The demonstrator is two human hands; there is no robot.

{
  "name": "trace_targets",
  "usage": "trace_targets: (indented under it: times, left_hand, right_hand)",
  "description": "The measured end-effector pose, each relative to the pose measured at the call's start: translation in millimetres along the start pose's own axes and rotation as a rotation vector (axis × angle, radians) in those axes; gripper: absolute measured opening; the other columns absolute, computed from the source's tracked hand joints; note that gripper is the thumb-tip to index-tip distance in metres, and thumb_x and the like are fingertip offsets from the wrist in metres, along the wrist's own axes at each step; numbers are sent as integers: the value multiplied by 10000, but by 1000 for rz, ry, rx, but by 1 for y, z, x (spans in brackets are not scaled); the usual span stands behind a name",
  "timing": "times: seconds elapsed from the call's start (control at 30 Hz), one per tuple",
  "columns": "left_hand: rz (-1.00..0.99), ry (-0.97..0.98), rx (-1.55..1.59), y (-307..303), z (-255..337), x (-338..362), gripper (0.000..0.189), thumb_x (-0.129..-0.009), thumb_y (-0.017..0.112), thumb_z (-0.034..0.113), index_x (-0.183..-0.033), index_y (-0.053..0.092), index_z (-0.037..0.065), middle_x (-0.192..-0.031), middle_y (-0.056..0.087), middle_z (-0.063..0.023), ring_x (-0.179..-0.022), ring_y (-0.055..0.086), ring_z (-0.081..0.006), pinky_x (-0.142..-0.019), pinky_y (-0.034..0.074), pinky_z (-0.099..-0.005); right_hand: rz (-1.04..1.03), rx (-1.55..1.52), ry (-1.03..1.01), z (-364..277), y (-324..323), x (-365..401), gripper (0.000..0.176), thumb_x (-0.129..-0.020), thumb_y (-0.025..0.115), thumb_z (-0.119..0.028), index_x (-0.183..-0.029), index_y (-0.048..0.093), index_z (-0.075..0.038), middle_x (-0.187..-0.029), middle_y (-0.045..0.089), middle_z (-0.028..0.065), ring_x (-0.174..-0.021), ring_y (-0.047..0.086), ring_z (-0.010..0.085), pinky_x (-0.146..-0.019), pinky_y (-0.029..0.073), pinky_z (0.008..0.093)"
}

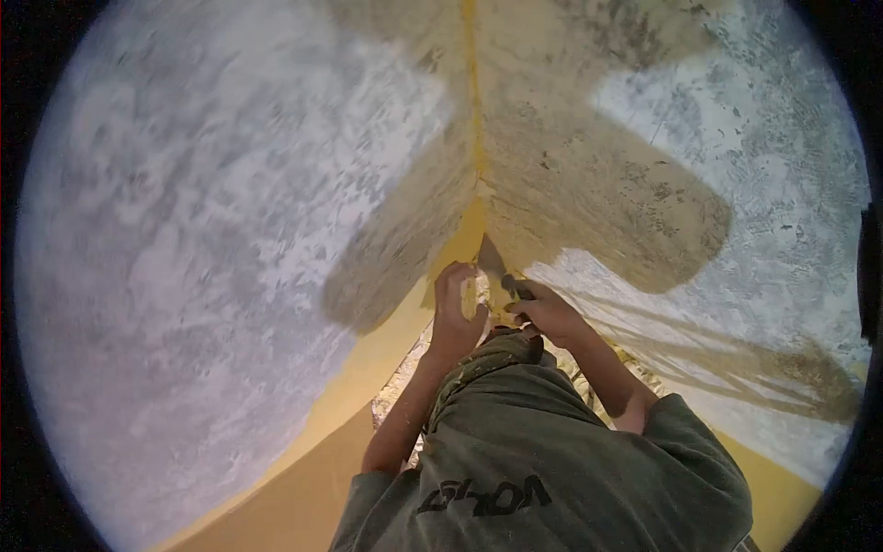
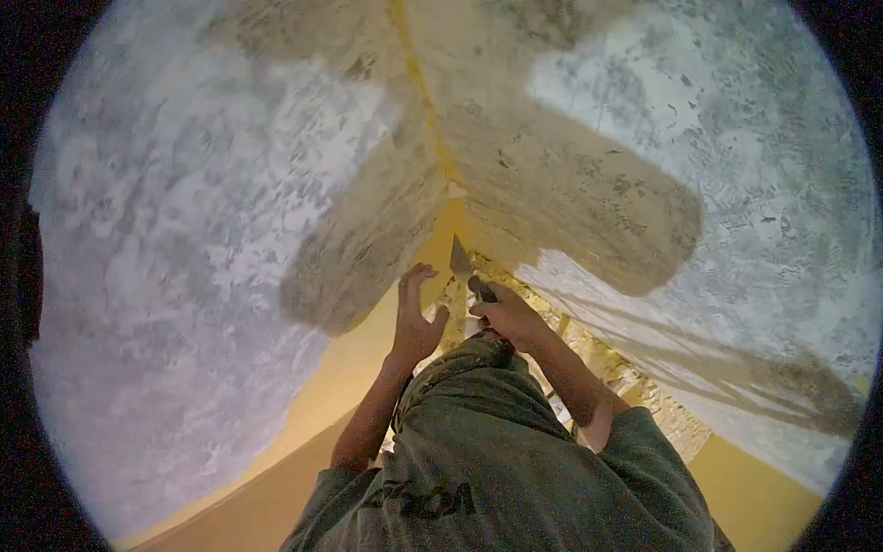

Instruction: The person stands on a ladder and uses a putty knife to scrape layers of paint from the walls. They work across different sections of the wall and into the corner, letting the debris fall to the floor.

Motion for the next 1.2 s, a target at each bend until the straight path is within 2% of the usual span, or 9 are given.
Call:
trace_targets:
  times: [0.13,0.2,0.4,0.47,0.57,0.77,0.93,1.13,1.2]
  left_hand:
    - [30,-279,283,1,-23,-17,383,-819,530,89,-1176,395,55,-1158,452,-144,-1090,473,-262,-936,377,-380]
    - [39,-740,918,26,-35,-24,355,-879,507,249,-1152,426,37,-1145,475,-145,-1078,480,-274,-933,385,-386]
    - [-150,-992,1568,66,-19,-76,464,-894,451,422,-1115,493,17,-1065,536,-122,-964,541,-236,-821,469,-365]
    - [-64,-942,1442,68,-16,-76,475,-893,446,430,-1130,492,21,-1065,540,-119,-930,555,-228,-778,488,-353]
    - [40,-848,1242,45,0,-88,487,-894,438,434,-1153,495,25,-1039,546,-109,-856,574,-215,-702,514,-331]
    - [65,-777,911,49,-50,-83,487,-900,444,415,-1179,487,19,-865,520,-48,-733,533,-148,-640,474,-281]
    - [92,-1010,971,47,-66,-18,421,-906,448,383,-1087,520,10,-793,511,-26,-680,491,-107,-593,419,-254]
    - [-142,-1028,788,45,-102,-49,430,-897,463,413,-1031,547,13,-791,542,-49,-674,531,-138,-589,448,-277]
    - [-196,-847,920,56,-110,-79,385,-908,427,407,-867,571,52,-744,526,-14,-645,496,-113,-554,412,-273]
  right_hand:
    - [103,-150,-134,-60,2,25,374,-890,461,-186,-1253,404,-118,-665,342,-33,-476,325,53,-392,237,217]
    - [65,-224,-153,-78,14,25,386,-905,429,-207,-1281,377,-133,-663,333,-32,-471,316,53,-390,221,217]
    - [41,19,-324,-104,24,9,444,-926,381,-223,-1342,289,-95,-686,397,12,-467,363,94,-386,270,245]
    - [86,171,-398,-102,24,12,459,-929,368,-221,-1352,266,-74,-717,469,48,-474,428,135,-401,333,276]
    - [416,426,-909,-129,26,55,494,-922,324,-213,-1356,204,-10,-965,524,353,-847,556,450,-754,426,474]
    - [318,353,-541,-91,34,-3,490,-928,325,-228,-1370,204,-54,-856,549,317,-781,572,423,-687,433,446]
    - [237,320,-475,-44,53,-3,499,-921,338,-225,-1373,201,-63,-951,554,304,-863,561,418,-747,440,413]
    - [414,45,-644,-69,58,-19,447,-909,386,-156,-1338,304,-63,-1039,558,260,-944,568,361,-787,439,368]
    - [468,-24,-528,-81,52,-30,434,-895,405,-169,-1302,345,-34,-931,569,277,-836,577,397,-722,441,452]
Point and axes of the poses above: each hand's wrist, its own x-axis away from the middle knuckle, its own y-axis out of the palm, z = x × y, the point moved 9 cm from there along -x, towards the middle knuckle
